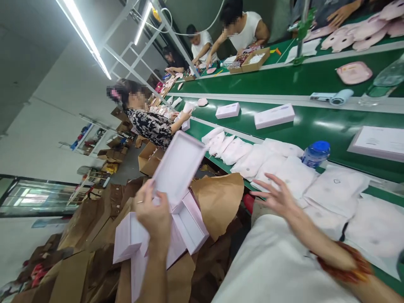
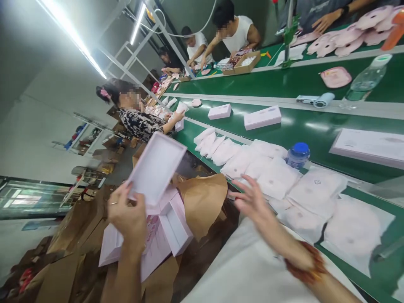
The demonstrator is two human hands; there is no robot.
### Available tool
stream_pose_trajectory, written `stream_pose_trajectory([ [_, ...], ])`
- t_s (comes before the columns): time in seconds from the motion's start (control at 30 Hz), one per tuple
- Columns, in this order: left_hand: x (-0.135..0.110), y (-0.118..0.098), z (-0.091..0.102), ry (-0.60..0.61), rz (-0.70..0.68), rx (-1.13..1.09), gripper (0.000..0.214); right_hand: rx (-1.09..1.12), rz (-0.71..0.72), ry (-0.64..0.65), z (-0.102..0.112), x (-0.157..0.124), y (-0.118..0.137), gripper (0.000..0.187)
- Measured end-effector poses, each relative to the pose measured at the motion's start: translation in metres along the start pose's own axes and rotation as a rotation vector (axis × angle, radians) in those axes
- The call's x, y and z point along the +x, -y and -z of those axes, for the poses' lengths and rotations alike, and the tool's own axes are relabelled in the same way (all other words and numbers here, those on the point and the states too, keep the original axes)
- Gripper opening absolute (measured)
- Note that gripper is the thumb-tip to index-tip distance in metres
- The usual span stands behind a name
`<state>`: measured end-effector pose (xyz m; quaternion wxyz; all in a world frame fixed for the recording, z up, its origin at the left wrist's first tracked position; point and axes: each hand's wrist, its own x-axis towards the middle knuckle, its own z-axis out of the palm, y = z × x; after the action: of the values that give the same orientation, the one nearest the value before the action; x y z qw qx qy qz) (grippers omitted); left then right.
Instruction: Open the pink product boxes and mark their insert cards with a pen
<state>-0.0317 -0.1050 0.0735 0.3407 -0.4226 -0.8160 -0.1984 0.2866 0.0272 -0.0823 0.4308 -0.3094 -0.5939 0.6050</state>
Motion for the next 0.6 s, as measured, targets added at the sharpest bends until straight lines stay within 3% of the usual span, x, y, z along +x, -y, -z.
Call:
stream_pose_trajectory([
  [0.03, -0.016, -0.036, -0.006, 0.053, -0.029, -0.105, 0.034, 0.138, -0.116, 0.067, -0.017, 0.003, -0.001, 0.067],
  [0.1, -0.051, -0.098, -0.017, 0.139, -0.112, -0.326, 0.036, 0.208, -0.212, -0.088, -0.038, 0.009, -0.002, 0.079],
  [0.2, -0.094, -0.147, -0.023, 0.267, -0.282, -0.603, 0.019, 0.075, -0.188, -0.447, -0.020, 0.015, -0.006, 0.066],
  [0.27, -0.106, -0.157, -0.027, 0.325, -0.280, -0.907, 0.018, -0.085, -0.158, -0.523, 0.011, 0.013, -0.006, 0.049],
  [0.33, -0.105, -0.158, -0.039, 0.462, -0.084, -1.251, 0.043, -0.216, -0.150, -0.424, 0.038, 0.006, 0.000, 0.036],
  [0.37, -0.101, -0.158, -0.048, 0.624, 0.048, -1.386, 0.063, -0.246, -0.148, -0.333, 0.046, 0.002, 0.005, 0.034],
  [0.43, -0.095, -0.157, -0.068, 1.129, 0.226, -1.528, 0.102, -0.235, -0.119, -0.213, 0.048, -0.006, 0.017, 0.033],
  [0.5, -0.095, -0.152, -0.084, 1.589, 0.246, -1.505, 0.111, -0.259, -0.045, -0.318, 0.040, -0.012, 0.028, 0.026],
  [0.53, -0.097, -0.147, -0.090, 1.700, 0.227, -1.458, 0.108, -0.296, 0.007, -0.444, 0.034, -0.014, 0.033, 0.019],
  [0.6, -0.103, -0.136, -0.096, 1.721, 0.184, -1.362, 0.094, -0.379, 0.107, -0.663, 0.026, -0.019, 0.041, 0.009],
])
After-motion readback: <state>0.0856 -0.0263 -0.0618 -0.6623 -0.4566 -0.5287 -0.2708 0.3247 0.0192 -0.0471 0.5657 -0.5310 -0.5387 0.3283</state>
